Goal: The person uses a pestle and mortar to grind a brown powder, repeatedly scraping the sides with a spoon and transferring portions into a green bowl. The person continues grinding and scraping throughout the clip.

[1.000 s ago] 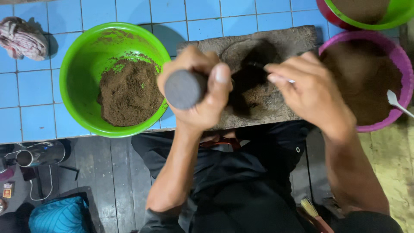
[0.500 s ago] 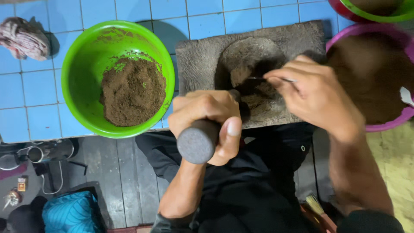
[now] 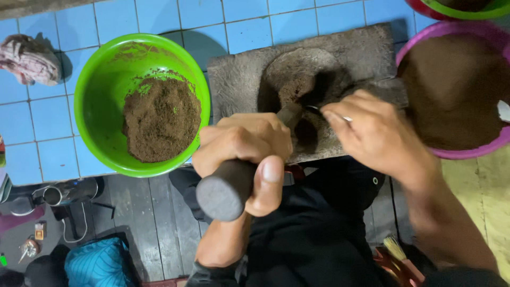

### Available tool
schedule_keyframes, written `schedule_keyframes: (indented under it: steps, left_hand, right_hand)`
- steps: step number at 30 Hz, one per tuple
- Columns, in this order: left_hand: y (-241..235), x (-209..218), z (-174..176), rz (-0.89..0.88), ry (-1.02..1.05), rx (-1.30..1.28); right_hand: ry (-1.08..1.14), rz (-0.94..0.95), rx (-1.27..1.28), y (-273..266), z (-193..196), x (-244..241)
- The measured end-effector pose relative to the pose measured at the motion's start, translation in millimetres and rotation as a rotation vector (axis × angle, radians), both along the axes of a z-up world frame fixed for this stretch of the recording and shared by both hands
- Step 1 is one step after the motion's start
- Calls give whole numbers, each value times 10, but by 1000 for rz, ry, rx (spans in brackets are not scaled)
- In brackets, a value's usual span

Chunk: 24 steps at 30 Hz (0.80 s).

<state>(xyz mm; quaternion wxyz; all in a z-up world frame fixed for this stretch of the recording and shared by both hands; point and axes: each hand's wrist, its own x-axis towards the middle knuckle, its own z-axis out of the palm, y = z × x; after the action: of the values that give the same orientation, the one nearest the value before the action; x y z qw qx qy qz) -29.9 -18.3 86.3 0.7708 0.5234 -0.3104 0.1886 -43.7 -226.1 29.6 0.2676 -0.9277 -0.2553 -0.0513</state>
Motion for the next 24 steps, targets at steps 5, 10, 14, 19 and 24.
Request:
schedule_keyframes:
  steps: [5, 10, 14, 19, 24]
  left_hand:
    - [-190, 112, -358, 80, 18, 79]
    - [-171, 101, -305, 158, 53, 198]
    - [-161, 36, -252, 12, 38, 78]
    - [-312, 124, -372, 74, 30, 89]
    - [-272, 33, -120, -11, 59, 65]
  right_hand:
    - [-113, -5, 34, -142, 160, 203]
    - [-190, -17, 59, -153, -85, 292]
    - [-252, -51, 67, -198, -144, 243]
    - [-66, -73, 23, -146, -86, 272]
    - [-195, -76, 67, -165, -29, 243]
